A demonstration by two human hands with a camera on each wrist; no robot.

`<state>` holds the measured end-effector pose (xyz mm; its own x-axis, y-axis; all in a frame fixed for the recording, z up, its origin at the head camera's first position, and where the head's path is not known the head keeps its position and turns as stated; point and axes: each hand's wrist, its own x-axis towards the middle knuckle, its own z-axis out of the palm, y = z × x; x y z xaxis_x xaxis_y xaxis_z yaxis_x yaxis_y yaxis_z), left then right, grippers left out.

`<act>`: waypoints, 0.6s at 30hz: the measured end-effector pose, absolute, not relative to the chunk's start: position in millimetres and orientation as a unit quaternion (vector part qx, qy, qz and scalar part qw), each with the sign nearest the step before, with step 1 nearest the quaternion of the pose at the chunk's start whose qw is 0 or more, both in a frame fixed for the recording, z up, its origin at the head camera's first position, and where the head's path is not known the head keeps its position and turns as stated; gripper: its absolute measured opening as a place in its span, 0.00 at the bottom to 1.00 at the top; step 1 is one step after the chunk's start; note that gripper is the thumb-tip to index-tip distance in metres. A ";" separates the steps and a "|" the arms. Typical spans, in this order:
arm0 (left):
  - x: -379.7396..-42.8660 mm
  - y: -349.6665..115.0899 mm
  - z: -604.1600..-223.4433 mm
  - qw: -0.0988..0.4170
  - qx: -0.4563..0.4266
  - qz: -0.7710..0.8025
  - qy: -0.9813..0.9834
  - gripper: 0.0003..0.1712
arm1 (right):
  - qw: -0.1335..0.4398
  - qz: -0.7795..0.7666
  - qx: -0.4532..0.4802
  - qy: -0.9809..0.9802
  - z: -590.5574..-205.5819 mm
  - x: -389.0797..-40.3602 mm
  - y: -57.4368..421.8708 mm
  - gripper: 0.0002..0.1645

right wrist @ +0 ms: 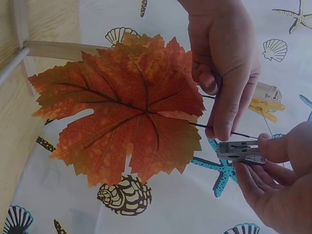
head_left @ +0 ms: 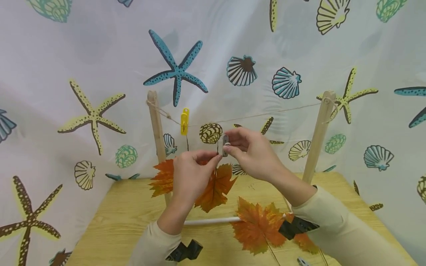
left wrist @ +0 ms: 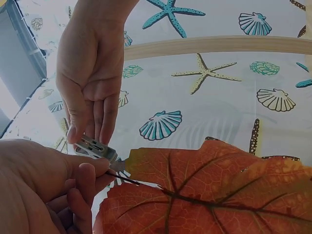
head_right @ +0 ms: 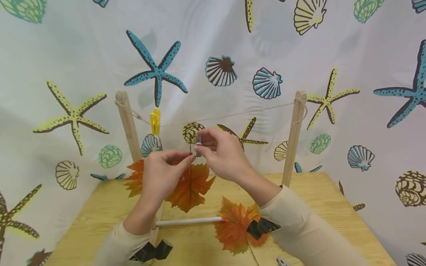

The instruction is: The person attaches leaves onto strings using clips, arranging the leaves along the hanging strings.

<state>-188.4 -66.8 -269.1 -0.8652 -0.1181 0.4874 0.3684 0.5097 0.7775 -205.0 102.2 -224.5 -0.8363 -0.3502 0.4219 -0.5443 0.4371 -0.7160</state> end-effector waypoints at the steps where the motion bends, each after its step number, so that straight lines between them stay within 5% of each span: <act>1: -188.1 -66.9 -268.8 0.249 -0.075 -0.489 -0.833 0.08 | 0.105 0.458 0.267 -0.841 -223.8 -204.2 101.9 0.20; 18: -192.5 -65.3 -263.6 0.302 -0.075 -0.493 -0.812 0.09 | 0.125 0.438 0.289 -0.842 -195.9 -200.9 97.9 0.20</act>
